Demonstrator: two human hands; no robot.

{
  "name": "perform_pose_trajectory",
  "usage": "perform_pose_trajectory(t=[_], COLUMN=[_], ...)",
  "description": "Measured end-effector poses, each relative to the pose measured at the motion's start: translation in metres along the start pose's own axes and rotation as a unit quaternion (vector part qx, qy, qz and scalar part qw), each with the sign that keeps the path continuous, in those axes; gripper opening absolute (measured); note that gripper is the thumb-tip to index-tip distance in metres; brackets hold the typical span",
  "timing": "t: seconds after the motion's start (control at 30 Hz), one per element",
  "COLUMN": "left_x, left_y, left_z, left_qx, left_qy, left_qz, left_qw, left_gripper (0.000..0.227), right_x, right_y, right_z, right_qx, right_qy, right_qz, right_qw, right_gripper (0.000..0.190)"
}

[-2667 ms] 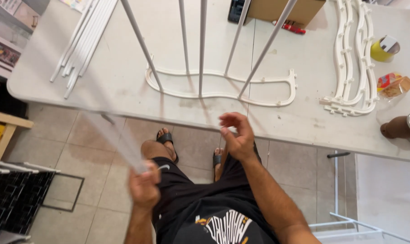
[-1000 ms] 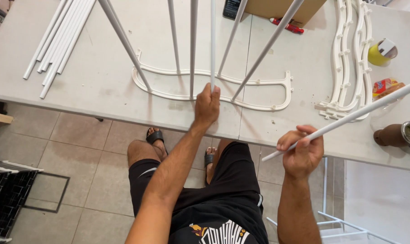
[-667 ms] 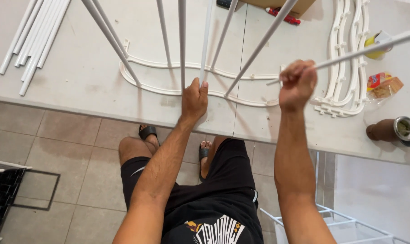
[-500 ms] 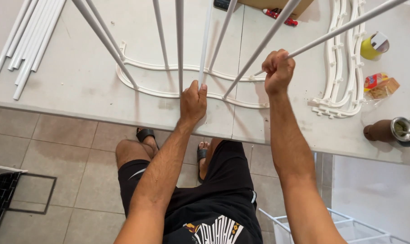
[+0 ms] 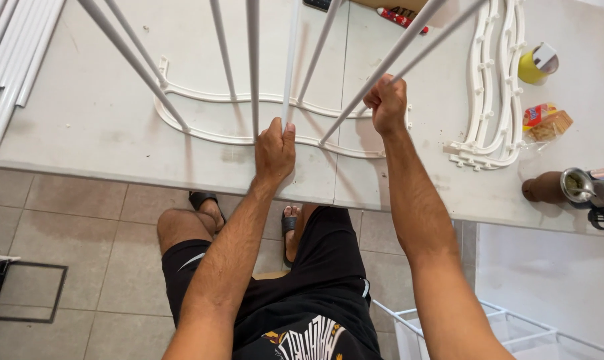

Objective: Assembling a white multi-tier rack by inserting rods into a frame and then hanging the completed rack on a wall.

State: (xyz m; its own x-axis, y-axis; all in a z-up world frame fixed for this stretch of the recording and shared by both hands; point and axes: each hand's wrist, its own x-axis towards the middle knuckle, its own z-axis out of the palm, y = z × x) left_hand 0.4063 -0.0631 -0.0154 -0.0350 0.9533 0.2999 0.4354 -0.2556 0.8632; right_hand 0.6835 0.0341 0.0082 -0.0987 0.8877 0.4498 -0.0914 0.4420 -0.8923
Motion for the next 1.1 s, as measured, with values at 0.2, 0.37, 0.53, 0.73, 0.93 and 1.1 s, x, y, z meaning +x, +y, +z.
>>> perform_pose_trajectory(t=[0.2, 0.37, 0.53, 0.73, 0.93, 1.1], left_x=[0.000, 0.004, 0.003, -0.012, -0.073, -0.159], left_y=[-0.006, 0.004, 0.001, 0.009, 0.041, 0.068], left_z=[0.003, -0.002, 0.001, -0.007, -0.019, -0.019], left_qx=[0.002, 0.007, -0.005, -0.106, -0.180, -0.179], left_qy=[-0.002, -0.002, 0.000, 0.013, -0.008, 0.030], left_qz=[-0.001, 0.004, 0.006, 0.010, 0.050, 0.128], left_qw=[1.000, 1.000, 1.000, 0.994, 0.982, 0.975], left_gripper=[0.047, 0.047, 0.044, 0.042, 0.041, 0.039], right_x=[0.010, 0.012, 0.012, 0.008, -0.018, -0.103], right_y=[-0.010, 0.008, 0.000, -0.012, -0.069, -0.196], right_z=[0.015, 0.006, 0.006, 0.014, 0.031, 0.100], right_qx=[-0.002, 0.027, 0.046, 0.009, -0.221, -0.215], right_qy=[0.031, 0.032, 0.024, 0.021, 0.082, 0.241], right_qz=[0.010, -0.010, -0.015, -0.008, 0.054, 0.029], right_qw=[0.999, 0.999, 0.999, 1.000, 0.970, 0.946], right_gripper=[0.047, 0.046, 0.045, 0.040, 0.022, 0.016])
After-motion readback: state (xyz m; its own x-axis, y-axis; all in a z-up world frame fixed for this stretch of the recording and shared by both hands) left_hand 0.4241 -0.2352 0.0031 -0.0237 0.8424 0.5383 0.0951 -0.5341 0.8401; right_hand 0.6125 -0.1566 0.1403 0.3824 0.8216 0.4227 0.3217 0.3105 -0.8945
